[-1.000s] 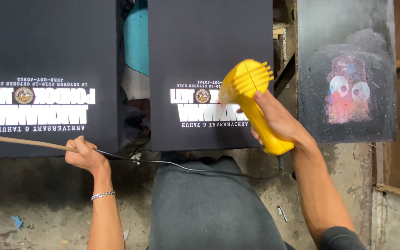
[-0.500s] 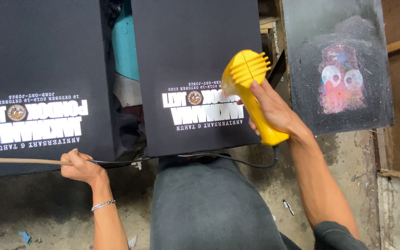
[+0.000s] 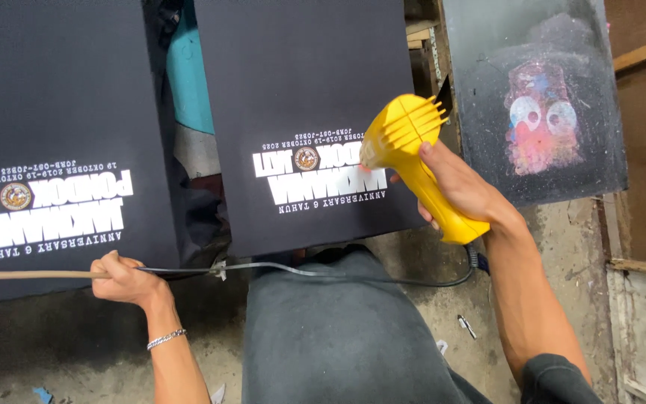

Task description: Using a handheld heat gun to dry and cure screen-printed designs on a row of black t-shirts.

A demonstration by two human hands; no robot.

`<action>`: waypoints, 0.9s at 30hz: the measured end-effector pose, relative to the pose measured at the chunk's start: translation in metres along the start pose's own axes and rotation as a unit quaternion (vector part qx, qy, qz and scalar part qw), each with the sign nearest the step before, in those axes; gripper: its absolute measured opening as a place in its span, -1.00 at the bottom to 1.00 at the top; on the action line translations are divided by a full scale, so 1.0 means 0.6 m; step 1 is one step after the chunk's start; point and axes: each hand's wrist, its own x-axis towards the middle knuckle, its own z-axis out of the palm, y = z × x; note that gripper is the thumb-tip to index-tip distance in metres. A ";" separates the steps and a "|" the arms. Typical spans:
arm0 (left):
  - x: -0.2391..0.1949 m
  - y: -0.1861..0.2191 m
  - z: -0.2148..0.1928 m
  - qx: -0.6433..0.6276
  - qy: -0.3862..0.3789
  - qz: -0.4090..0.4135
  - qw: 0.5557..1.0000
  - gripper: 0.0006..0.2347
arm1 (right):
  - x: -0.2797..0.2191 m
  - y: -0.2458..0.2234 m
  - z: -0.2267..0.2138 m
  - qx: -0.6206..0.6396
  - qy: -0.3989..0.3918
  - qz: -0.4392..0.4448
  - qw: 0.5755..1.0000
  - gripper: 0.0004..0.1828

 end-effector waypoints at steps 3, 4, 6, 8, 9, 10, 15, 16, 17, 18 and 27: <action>-0.019 0.073 0.015 0.019 -0.018 0.015 1.000 -0.65 | 0.025 0.001 -0.006 0.056 -0.006 0.048 0.997 -0.38; -0.020 0.072 0.014 0.017 -0.021 0.015 1.000 -0.65 | 0.026 0.002 -0.007 0.057 -0.003 0.048 0.997 -0.38; -0.019 0.071 0.011 0.016 -0.027 0.023 0.999 -0.65 | 0.030 -0.001 -0.008 0.081 0.032 0.062 0.994 -0.28; -0.018 0.064 0.012 0.014 -0.028 0.024 0.999 -0.66 | 0.010 0.001 -0.018 0.069 0.027 0.090 0.993 -0.32; -0.017 0.060 0.011 0.013 -0.028 0.025 0.999 -0.66 | 0.000 0.003 -0.022 0.058 0.020 0.117 0.991 -0.36; -0.017 0.061 0.012 0.013 -0.027 0.025 0.999 -0.66 | 0.000 0.008 -0.024 0.057 0.019 0.117 0.991 -0.36; -0.019 0.073 0.014 0.005 -0.025 0.014 1.000 -0.65 | 0.028 0.009 -0.021 0.082 0.030 0.062 0.994 -0.27; -0.019 0.070 0.012 0.006 -0.026 0.014 1.000 -0.65 | 0.021 0.006 -0.022 0.082 0.030 0.064 0.994 -0.27; -0.019 0.068 0.010 0.012 -0.025 0.014 1.000 -0.65 | 0.015 0.002 -0.023 0.068 0.041 0.075 0.994 -0.27; -0.019 0.065 0.011 0.016 -0.021 0.015 1.000 -0.65 | 0.012 -0.004 -0.024 0.053 0.051 0.084 0.994 -0.26; -0.016 0.070 0.013 0.005 -0.017 0.007 1.000 -0.64 | 0.027 0.005 -0.033 0.038 0.042 0.054 0.997 -0.26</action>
